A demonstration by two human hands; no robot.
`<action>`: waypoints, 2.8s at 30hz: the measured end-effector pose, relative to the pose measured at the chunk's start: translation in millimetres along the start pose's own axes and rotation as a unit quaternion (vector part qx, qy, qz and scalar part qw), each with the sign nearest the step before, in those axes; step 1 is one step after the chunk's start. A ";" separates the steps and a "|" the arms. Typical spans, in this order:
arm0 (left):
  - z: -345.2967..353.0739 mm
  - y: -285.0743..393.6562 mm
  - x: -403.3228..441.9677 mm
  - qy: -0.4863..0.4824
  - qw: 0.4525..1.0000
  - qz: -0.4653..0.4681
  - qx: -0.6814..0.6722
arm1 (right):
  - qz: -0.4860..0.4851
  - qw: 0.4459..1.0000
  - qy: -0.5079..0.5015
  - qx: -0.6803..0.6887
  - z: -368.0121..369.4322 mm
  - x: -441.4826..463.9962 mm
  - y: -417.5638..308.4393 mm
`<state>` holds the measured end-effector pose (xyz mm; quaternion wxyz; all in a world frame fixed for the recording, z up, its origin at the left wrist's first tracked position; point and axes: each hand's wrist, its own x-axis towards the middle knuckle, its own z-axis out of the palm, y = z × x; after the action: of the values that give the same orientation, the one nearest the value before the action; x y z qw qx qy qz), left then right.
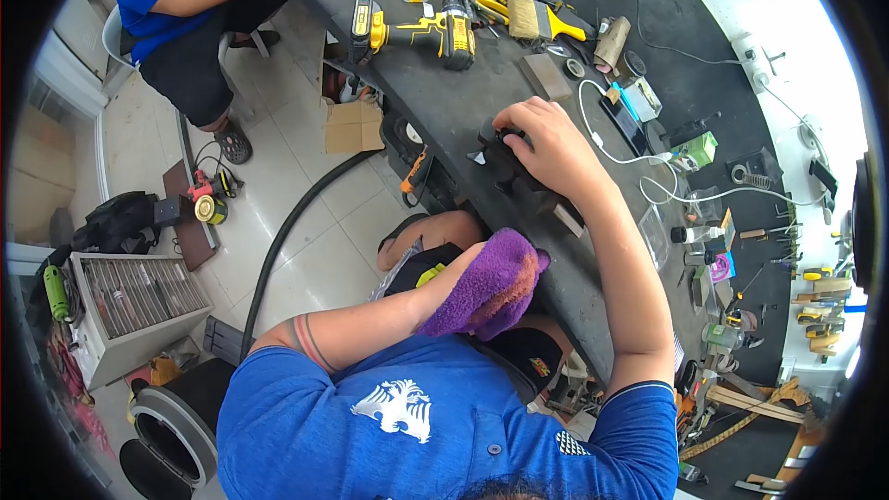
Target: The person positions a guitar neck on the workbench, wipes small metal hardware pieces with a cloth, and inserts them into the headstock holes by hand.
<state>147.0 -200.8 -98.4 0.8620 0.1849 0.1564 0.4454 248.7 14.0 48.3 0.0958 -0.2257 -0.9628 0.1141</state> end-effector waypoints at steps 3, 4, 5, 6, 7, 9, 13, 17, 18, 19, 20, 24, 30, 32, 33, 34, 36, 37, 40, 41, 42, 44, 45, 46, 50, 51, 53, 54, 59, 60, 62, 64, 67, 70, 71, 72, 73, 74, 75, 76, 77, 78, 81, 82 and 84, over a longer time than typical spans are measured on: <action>-0.2 -2.5 0.6 0.004 1.000 0.008 -0.007 | -0.017 1.000 0.012 -0.013 -2.6 0.6 -1.5; 0.9 -3.5 1.0 0.008 1.000 0.009 -0.014 | -0.027 0.999 0.023 -0.019 -3.4 -0.1 -2.8; 3.5 -4.6 0.6 0.018 0.999 0.011 -0.026 | -0.037 0.998 0.034 -0.026 -3.8 -1.0 -3.5; 14.5 0.2 -2.1 0.029 0.999 0.012 -0.038 | -0.034 0.998 0.025 -0.037 -4.2 -2.1 -3.0; 20.0 4.5 -2.5 0.039 0.998 0.015 -0.048 | -0.033 0.998 0.018 -0.049 -5.7 -1.2 -1.4; 12.1 2.2 -2.3 0.003 0.999 0.006 -0.035 | -0.031 0.997 0.000 -0.071 -5.6 -0.6 0.0; 6.5 -4.0 2.7 -0.005 1.000 0.007 -0.021 | -0.046 0.990 -0.020 -0.133 -4.9 7.2 0.2; 16.5 -2.8 0.6 0.055 0.997 0.007 -0.048 | -0.082 0.967 -0.028 -0.241 -2.2 10.5 7.1; 15.1 -2.6 1.0 0.040 0.998 0.013 -0.041 | -0.091 0.963 -0.040 -0.251 -3.9 11.8 7.3; 14.6 -2.7 1.6 0.025 0.999 0.019 -0.033 | -0.101 0.959 -0.053 -0.261 -6.5 13.0 6.8; 15.8 -3.3 1.6 0.029 0.999 0.017 -0.038 | -0.110 0.954 -0.066 -0.271 -8.1 13.1 6.7; 14.5 -1.9 1.2 0.019 0.998 0.008 -0.052 | -0.112 0.962 -0.039 -0.246 -8.2 16.4 9.0; 6.7 -5.3 3.0 0.003 0.998 0.008 -0.058 | -0.128 0.956 -0.071 -0.256 -4.2 23.6 9.7; 7.0 -4.8 2.4 -0.001 0.998 0.004 -0.066 | -0.121 0.953 -0.093 -0.261 -3.5 26.9 6.2; 7.3 -4.3 1.9 -0.007 0.998 0.004 -0.068 | -0.119 0.953 -0.093 -0.264 -3.1 27.1 5.6; 7.3 -3.0 1.7 -0.012 0.998 0.006 -0.069 | -0.118 0.952 -0.092 -0.268 -2.5 28.0 5.3; 11.1 -3.2 1.4 0.001 0.998 0.017 -0.065 | -0.120 0.953 -0.071 -0.270 -1.3 29.7 5.4; 12.6 -2.9 0.3 0.008 0.998 0.022 -0.064 | -0.120 0.955 -0.051 -0.267 -0.8 27.8 6.1; 13.2 -0.4 -4.2 -0.001 0.999 0.035 -0.028 | -0.103 0.960 -0.006 -0.262 -3.2 24.4 1.1; 14.0 1.6 -4.6 0.003 0.999 0.030 -0.024 | -0.095 0.960 0.008 -0.262 -6.4 25.1 -1.1; 15.6 2.5 -5.6 0.008 0.999 0.025 -0.021 | -0.100 0.960 -0.006 -0.262 -8.7 25.1 -3.5; 14.7 1.3 -5.9 0.012 0.999 0.023 -0.020 | -0.110 0.958 -0.034 -0.264 -12.3 25.8 -7.4; 12.4 -0.2 -4.1 0.012 0.999 0.027 -0.022 | -0.112 0.954 -0.038 -0.276 -11.9 27.1 -7.0; 11.3 -2.8 -3.7 0.013 0.999 0.030 -0.026 | -0.112 0.950 -0.044 -0.287 -9.1 26.8 -6.1; 12.3 -2.1 -4.0 0.013 0.999 0.023 -0.018 | -0.109 0.939 -0.046 -0.324 -2.9 25.2 -3.4; 12.4 -2.3 -4.7 0.011 0.999 0.024 -0.026 | -0.106 0.941 -0.045 -0.320 -4.1 24.7 -5.1; 13.7 -2.6 -6.4 0.007 0.999 0.024 -0.035 | -0.100 0.944 -0.042 -0.311 -7.9 23.4 -9.4; 15.7 -3.0 -7.6 0.005 0.999 0.025 -0.036 | -0.099 0.945 -0.054 -0.308 -8.4 22.8 -9.1; 15.2 -7.9 -6.6 -0.005 0.999 0.031 0.015 | -0.106 0.940 -0.061 -0.317 -4.0 22.4 -1.5; 17.6 -10.0 -6.1 -0.003 0.999 0.036 0.014 | -0.108 0.940 -0.063 -0.317 -3.8 23.2 -0.8; 19.1 -16.0 -6.6 -0.007 0.999 0.044 0.012 | -0.114 0.940 -0.066 -0.315 -1.5 26.1 -1.7; 13.0 -20.4 -2.0 -0.025 0.998 0.053 0.015 | -0.107 0.941 -0.079 -0.310 -0.9 29.2 -0.4; 7.9 -25.6 -3.3 -0.013 0.999 0.041 -0.027 | -0.097 0.944 -0.079 -0.305 1.5 29.1 0.2; 8.9 -23.4 -4.6 0.007 0.999 0.029 -0.032 | -0.095 0.946 -0.034 -0.308 5.8 25.2 4.1; 9.1 -23.3 -5.0 0.013 0.999 0.026 -0.020 | -0.096 0.946 -0.015 -0.309 7.3 23.0 5.4; 9.1 -23.1 -5.1 0.019 1.000 0.023 -0.009 | -0.093 0.950 -0.005 -0.298 6.2 22.1 2.8; 9.2 -23.3 -5.5 0.025 0.999 0.020 0.002 | -0.091 0.954 0.005 -0.287 4.7 20.9 -0.9; 9.6 -23.5 -6.4 0.022 1.000 0.020 -0.001 | -0.088 0.957 0.015 -0.276 2.8 19.9 -3.8; 9.9 -22.1 -6.6 0.017 1.000 0.020 -0.002 | -0.090 0.956 -0.007 -0.279 -0.2 20.4 -4.5; 10.8 -21.8 -7.1 0.013 1.000 0.020 -0.004 | -0.092 0.955 -0.030 -0.281 -2.6 20.1 -5.3; 12.1 -22.5 -7.2 0.010 1.000 0.019 -0.015 | -0.094 0.953 -0.054 -0.283 -3.8 19.3 -5.5; 13.3 -22.7 -6.5 0.007 0.999 0.019 -0.025 | -0.091 0.952 -0.057 -0.287 -3.9 19.2 -4.9; 14.0 -21.4 -6.4 -0.014 0.999 0.039 -0.011 | -0.090 0.950 -0.050 -0.294 0.3 20.5 -1.9; 15.2 -20.6 -6.2 -0.026 0.999 0.043 0.002 | -0.092 0.951 -0.040 -0.292 3.0 20.5 -0.8; 19.6 -12.7 -13.2 -0.026 0.999 0.015 -0.015 | -0.056 0.950 -0.062 -0.301 4.5 21.1 -1.4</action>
<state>157.2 -222.1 -85.5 0.8618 0.1863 0.1242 0.4551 228.5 21.7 47.2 -0.0301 -0.1827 -0.9674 -0.1728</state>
